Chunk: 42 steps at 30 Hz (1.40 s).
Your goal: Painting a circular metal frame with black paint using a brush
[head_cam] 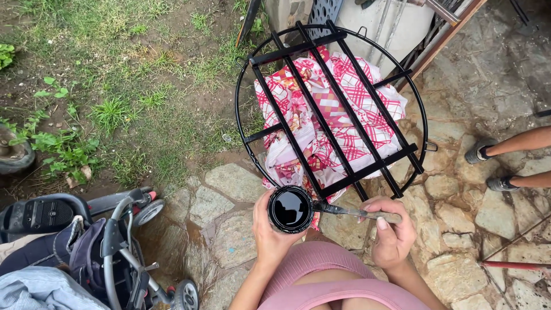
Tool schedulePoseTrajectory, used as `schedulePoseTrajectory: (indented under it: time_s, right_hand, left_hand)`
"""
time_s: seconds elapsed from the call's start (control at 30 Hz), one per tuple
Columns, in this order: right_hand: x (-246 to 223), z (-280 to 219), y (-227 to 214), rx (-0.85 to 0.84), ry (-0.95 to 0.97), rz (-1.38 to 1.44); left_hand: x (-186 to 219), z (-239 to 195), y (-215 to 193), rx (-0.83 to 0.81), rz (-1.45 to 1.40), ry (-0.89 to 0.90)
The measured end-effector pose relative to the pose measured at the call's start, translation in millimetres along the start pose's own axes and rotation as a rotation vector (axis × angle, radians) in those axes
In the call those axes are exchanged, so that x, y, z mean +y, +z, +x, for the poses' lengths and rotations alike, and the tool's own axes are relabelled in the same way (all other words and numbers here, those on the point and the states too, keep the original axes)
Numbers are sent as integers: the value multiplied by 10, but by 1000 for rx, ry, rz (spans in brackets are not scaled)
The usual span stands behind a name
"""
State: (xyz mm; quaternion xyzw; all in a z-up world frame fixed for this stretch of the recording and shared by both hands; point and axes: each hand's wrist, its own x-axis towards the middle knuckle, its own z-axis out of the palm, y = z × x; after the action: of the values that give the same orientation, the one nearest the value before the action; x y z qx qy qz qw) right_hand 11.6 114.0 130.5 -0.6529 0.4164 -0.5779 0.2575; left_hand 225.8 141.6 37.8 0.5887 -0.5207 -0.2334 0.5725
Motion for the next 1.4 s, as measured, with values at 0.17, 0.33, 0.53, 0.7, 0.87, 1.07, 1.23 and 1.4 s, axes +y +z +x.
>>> schedulePoseTrajectory:
  time_s: [0.17, 0.33, 0.53, 0.7, 0.87, 1.07, 1.23, 1.4]
  right_hand:
    - [-32, -9, 46, -97, -87, -79]
    - [-109, -13, 103, -101, 24, -55]
    - [-91, -57, 155, -169, -66, -59]
    - [-157, -29, 176, -257, -173, -78]
    - [-67, -4, 196, -341, -308, -101]
    - [-111, -41, 259, -373, -321, -124]
    - [-149, -17, 302, -394, -335, -140]
    - [-252, 72, 404, -508, -337, -245]
  left_hand:
    - [37, -21, -11, -11, 11, -31]
    - [42, -72, -74, -4, 8, -37]
    - [38, -124, -114, -27, 35, -49]
    - [102, -146, -125, -48, 87, -124]
    - [123, -127, -123, -25, 73, -36]
    - [157, -112, -129, -17, 63, 12]
    - [154, -129, -140, -6, 73, 35]
    - [176, -107, -162, 10, 71, 34]
